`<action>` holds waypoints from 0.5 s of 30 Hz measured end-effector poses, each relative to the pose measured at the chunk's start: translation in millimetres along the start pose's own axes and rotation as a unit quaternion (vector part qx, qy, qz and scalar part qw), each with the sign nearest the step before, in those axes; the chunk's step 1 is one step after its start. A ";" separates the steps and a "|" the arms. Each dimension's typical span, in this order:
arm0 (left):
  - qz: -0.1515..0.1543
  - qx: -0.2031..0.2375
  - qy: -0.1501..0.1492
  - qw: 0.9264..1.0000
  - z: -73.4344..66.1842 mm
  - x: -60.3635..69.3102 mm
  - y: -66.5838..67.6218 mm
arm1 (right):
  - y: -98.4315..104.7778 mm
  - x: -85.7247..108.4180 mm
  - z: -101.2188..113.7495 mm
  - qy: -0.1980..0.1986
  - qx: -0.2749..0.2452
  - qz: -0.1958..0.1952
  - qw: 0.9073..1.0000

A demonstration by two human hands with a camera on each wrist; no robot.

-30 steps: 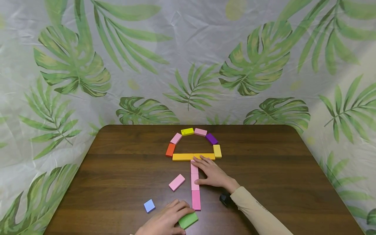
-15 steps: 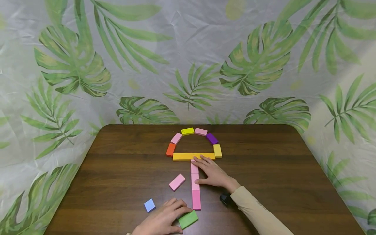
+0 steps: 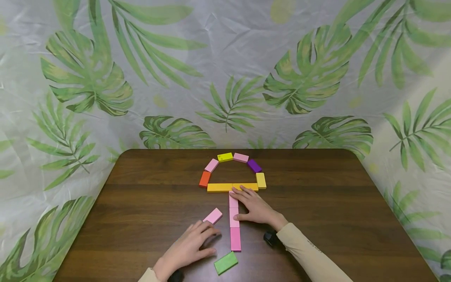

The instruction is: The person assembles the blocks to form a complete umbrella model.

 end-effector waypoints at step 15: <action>0.030 -0.010 0.073 0.997 33.7 -39.3 12.7 | -0.3 -0.5 -1.3 -0.001 0.000 0.007 1.000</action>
Point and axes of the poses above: each hand's wrist, its own x-axis away from the middle knuckle, its own y-axis out of the back of the hand, z = x × y, the point moved 4 cm from there along -x, towards the middle knuckle, and after that the axes turned 11 degrees about x, right-handed, at the moved point
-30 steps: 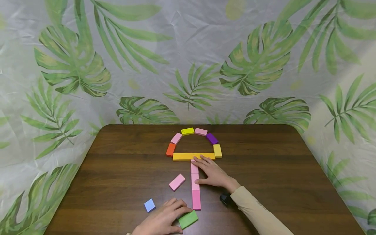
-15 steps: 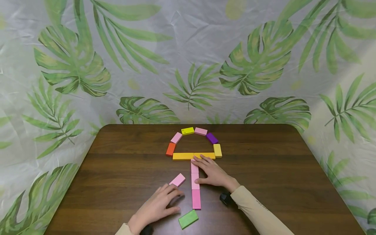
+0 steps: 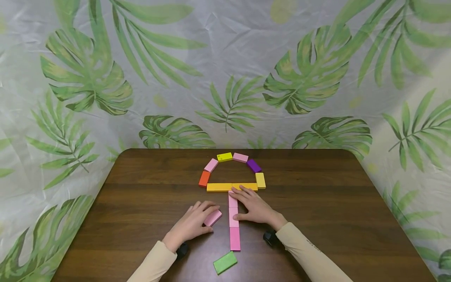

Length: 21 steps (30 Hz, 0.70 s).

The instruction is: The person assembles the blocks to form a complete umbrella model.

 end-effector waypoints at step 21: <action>-0.010 -0.026 -0.016 0.999 -3.1 -4.1 -7.4 | 1.7 -0.2 0.9 0.010 0.006 -0.004 1.000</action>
Point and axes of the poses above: each hand's wrist, its own x-axis away from the middle knuckle, its own y-axis out of the back of the hand, z = x × y, the point moved 4 cm from there along -x, towards the middle knuckle, and after that the axes turned 11 degrees about x, right-handed, at the moved point
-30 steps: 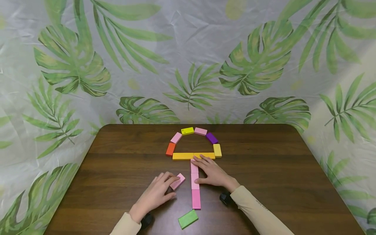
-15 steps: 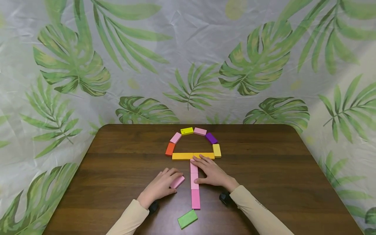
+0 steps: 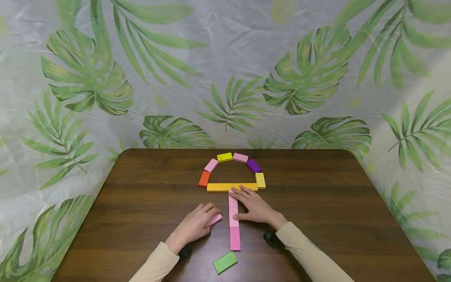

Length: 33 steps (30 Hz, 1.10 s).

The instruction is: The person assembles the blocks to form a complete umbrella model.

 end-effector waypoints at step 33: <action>0.026 0.102 -0.057 0.993 -20.0 70.9 0.3 | 0.0 -2.7 0.8 0.007 0.027 0.000 1.000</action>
Point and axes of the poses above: each hand's wrist, its own x-axis away from the middle knuckle, its own y-axis out of the back of the hand, z = x × y, the point moved 4 cm from there along -x, towards the middle knuckle, and after that the axes turned 11 degrees about x, right-handed, at the moved point
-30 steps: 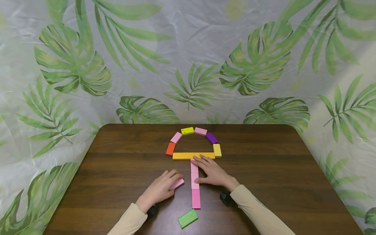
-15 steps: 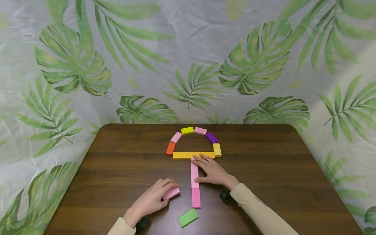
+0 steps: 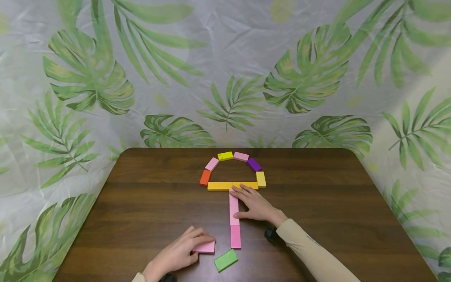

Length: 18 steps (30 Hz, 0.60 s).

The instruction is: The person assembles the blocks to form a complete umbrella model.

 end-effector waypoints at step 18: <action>-0.009 -0.028 -0.050 0.998 -3.8 11.1 -7.1 | -1.3 -0.3 -0.8 -0.001 -0.001 -0.009 1.000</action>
Point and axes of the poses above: each hand's wrist, its own x-axis away from the middle knuckle, its own y-axis out of the back of the hand, z = x × y, the point moved 4 cm from there along -x, towards the middle knuckle, and after that the axes turned 11 degrees about x, right-handed, at the moved point
